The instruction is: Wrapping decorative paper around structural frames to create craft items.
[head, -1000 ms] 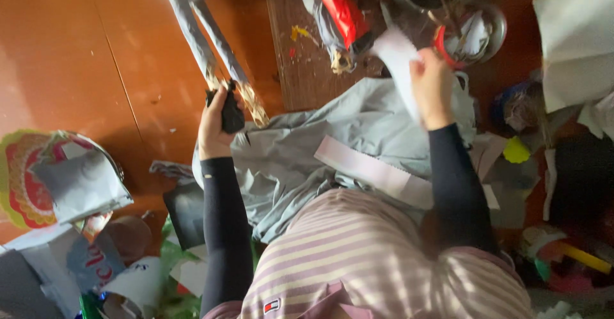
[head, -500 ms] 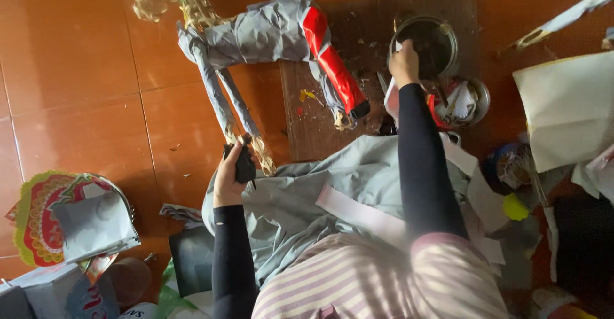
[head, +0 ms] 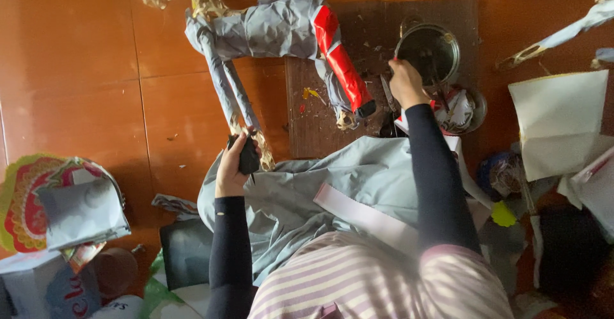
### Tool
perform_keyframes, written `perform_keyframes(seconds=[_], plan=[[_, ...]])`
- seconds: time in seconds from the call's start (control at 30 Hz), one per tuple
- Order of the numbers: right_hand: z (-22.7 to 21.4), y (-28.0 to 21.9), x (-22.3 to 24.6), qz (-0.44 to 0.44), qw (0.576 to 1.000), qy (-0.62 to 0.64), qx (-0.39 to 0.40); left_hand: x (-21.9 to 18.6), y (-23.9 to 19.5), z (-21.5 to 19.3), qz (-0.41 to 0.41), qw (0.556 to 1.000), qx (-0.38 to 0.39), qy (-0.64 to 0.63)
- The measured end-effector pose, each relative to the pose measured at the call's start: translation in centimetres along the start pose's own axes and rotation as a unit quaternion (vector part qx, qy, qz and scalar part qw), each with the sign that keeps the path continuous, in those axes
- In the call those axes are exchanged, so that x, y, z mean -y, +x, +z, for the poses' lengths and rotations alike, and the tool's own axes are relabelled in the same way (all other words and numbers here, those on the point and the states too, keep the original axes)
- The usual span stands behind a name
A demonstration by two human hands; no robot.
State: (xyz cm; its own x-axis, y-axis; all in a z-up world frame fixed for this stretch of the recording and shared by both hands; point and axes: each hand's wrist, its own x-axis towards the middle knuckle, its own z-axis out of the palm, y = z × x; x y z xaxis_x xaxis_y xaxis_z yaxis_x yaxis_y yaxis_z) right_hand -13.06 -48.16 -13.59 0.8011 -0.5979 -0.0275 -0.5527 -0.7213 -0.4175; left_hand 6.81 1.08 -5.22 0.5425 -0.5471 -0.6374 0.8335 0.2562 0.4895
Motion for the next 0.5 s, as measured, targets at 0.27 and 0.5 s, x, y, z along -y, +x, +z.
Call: perform_keyframes(seconds=[0.27,0.5], plan=[[-5.3,-10.2,14.2,-0.097,0.952,0.071,0.280,-0.4,-1.6,2.9,0.025,0.999,0.036,0.006],[-3.5,-13.5,33.7,-0.237,0.896,0.374,-0.012,1.5,1.6,0.4,0.061,0.996,0.038,0.047]])
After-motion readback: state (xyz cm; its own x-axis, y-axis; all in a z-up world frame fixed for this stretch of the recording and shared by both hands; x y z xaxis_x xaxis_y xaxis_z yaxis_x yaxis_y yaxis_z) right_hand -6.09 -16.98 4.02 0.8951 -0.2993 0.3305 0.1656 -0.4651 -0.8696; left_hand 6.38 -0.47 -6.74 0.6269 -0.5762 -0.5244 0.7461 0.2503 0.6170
